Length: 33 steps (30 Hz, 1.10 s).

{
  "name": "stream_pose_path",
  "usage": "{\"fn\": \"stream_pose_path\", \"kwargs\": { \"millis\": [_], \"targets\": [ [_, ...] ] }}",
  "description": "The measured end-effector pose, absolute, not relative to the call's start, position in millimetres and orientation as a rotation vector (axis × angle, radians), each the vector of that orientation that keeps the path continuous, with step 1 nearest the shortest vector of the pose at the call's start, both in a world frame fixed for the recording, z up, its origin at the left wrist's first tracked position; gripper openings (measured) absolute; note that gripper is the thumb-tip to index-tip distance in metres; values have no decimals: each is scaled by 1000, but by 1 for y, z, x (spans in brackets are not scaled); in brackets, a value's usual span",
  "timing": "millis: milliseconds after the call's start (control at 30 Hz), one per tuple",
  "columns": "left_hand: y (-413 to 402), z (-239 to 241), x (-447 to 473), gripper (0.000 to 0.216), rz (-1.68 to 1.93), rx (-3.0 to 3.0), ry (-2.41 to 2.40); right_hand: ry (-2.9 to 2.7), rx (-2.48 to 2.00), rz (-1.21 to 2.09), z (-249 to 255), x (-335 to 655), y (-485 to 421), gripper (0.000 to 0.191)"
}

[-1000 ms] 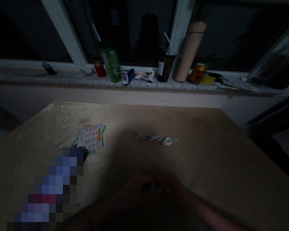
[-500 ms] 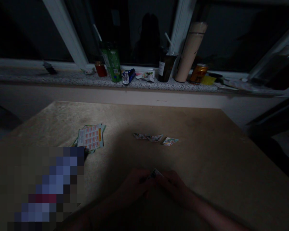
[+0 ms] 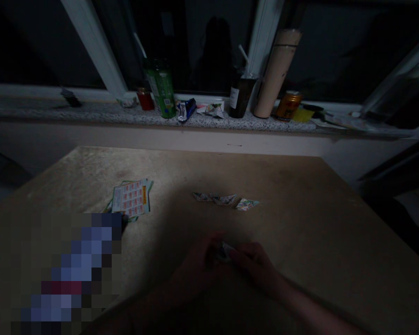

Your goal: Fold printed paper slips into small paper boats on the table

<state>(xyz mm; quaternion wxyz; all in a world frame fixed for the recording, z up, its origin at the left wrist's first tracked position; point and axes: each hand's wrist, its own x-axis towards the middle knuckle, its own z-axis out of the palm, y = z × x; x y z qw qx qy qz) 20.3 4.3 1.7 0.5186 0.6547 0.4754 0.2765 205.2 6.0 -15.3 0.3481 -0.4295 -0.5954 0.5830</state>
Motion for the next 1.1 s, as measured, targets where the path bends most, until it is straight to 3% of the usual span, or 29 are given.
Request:
{"fn": "stream_pose_path", "kwargs": {
  "millis": [67,200,400,567,700,833,1100],
  "targets": [
    [3,-1,20,62,768,1615,1172,-1540,-1136,1486,-15,205,6,50],
    [1,-6,18,41,742,1884,1212,-1521,-1142,1425,-15,203,5,51],
    [-2,-6,17,43,595,1951,1224,-1635,-1087,1345,-16,200,-1,45],
    [1,0,19,39,567,1776,1266,-1724,-1110,1116,-18,199,-6,32],
    [4,3,21,40,640,1658,1238,-1639,-1121,1021,-16,200,-5,9],
    [4,6,22,37,661,1657,1149,-1677,-1011,961,-13,200,-2,22],
    [6,9,22,35,653,1594,1117,-1693,-975,928,-15,202,-1,26]
  ]
}}
